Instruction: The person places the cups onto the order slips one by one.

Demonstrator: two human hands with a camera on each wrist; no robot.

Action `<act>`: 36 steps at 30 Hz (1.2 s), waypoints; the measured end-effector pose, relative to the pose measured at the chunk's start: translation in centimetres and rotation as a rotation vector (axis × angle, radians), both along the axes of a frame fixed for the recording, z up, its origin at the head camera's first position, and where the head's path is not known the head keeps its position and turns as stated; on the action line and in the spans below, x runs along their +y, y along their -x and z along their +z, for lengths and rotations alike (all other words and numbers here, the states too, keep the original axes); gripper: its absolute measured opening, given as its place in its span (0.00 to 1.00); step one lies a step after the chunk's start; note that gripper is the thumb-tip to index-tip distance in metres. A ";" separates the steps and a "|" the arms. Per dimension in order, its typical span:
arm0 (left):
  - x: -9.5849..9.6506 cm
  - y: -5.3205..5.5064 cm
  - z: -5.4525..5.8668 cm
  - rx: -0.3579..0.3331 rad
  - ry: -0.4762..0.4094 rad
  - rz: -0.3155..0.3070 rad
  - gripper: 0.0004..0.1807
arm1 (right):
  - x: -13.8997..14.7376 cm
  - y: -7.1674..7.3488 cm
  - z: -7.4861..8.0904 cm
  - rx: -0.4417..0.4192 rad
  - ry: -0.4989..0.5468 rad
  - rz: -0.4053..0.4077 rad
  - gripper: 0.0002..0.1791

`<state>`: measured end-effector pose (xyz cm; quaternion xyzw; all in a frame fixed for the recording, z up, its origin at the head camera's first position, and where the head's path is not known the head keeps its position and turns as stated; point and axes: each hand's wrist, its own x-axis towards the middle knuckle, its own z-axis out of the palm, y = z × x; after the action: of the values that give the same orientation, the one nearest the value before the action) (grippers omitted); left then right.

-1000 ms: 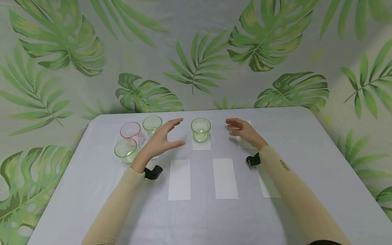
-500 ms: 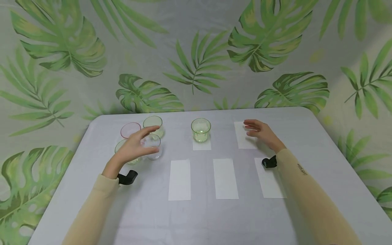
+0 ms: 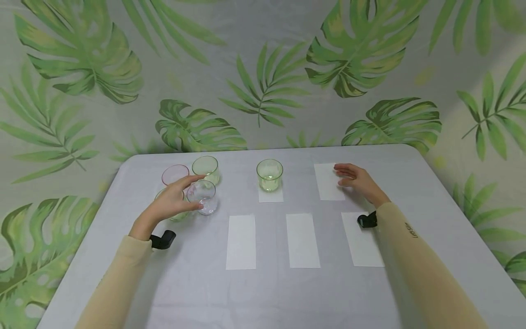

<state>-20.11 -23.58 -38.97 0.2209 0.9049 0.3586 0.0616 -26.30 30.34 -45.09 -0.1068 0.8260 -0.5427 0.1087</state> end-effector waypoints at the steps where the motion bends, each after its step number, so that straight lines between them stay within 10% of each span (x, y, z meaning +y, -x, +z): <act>1: 0.0 0.0 0.0 -0.001 0.006 -0.002 0.42 | 0.0 0.0 0.0 -0.005 -0.010 -0.002 0.31; 36: 2.2 -0.3 0.2 0.105 0.050 -0.055 0.38 | -0.6 0.0 0.1 -0.047 -0.185 0.036 0.35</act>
<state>-19.78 -21.37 -38.80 0.2625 0.9091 0.3222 0.0294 -26.29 29.72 -45.02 -0.0982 0.8679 -0.4642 0.1472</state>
